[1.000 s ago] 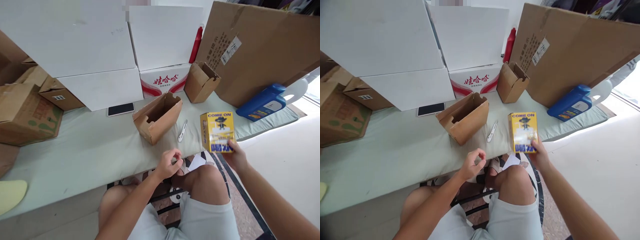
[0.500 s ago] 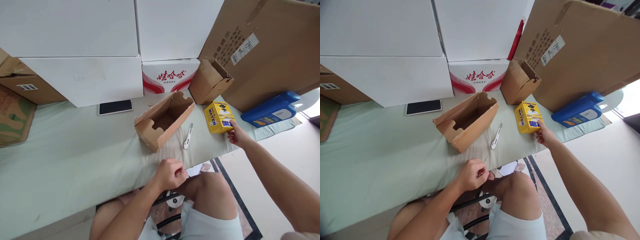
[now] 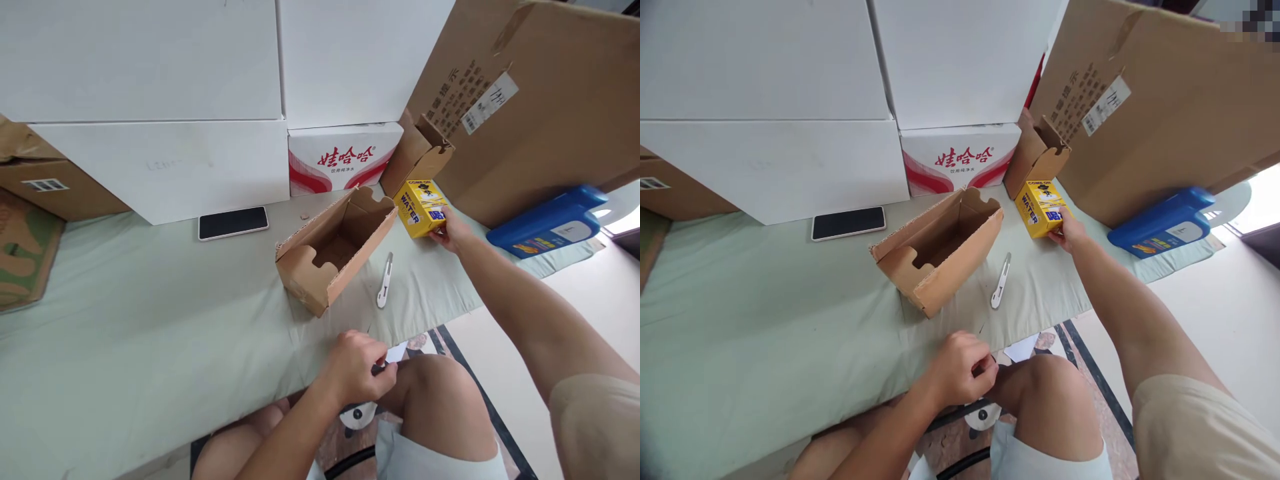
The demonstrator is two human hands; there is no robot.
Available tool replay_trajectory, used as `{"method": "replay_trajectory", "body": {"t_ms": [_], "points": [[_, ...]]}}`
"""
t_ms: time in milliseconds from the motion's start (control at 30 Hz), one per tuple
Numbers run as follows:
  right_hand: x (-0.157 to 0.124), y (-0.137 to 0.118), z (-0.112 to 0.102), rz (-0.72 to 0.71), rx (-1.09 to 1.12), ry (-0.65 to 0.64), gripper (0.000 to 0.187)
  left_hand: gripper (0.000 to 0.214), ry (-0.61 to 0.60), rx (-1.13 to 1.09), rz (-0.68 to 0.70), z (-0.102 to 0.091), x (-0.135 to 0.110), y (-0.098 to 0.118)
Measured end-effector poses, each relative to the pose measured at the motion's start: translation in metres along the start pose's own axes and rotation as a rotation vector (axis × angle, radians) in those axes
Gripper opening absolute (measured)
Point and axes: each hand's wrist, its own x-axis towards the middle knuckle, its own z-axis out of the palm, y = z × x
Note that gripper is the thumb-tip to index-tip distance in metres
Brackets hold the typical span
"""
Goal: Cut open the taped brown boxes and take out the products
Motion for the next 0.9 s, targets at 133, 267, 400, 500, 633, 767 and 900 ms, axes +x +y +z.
{"method": "replay_trajectory", "body": {"t_ms": [133,267,400,500,633,767,900], "points": [[0.013,-0.008,0.025,-0.024,0.014,-0.006,0.022,0.026,0.013,0.01,-0.002,0.0,0.0,-0.005],[0.02,-0.013,0.055,-0.033,0.057,-0.069,0.03,0.028,0.004,0.026,-0.011,0.002,0.005,-0.011],[0.018,-0.014,0.081,-0.07,0.033,-0.319,0.029,0.03,-0.018,0.048,-0.027,0.003,0.01,-0.015],[0.0,-0.019,0.09,-0.109,-0.04,-0.387,0.022,0.032,-0.02,0.054,-0.055,-0.001,0.011,-0.014],[-0.058,-0.041,0.081,-0.265,-0.122,-0.618,0.038,0.033,-0.022,0.051,-0.069,-0.009,0.009,-0.012],[-0.136,-0.065,0.063,-0.371,-0.517,-0.827,0.04,0.031,-0.004,0.071,-0.074,-0.014,0.003,-0.008],[-0.192,-0.07,0.055,-0.316,-0.91,-0.819,0.033,0.03,0.027,0.058,-0.099,-0.018,-0.005,-0.002]]}}
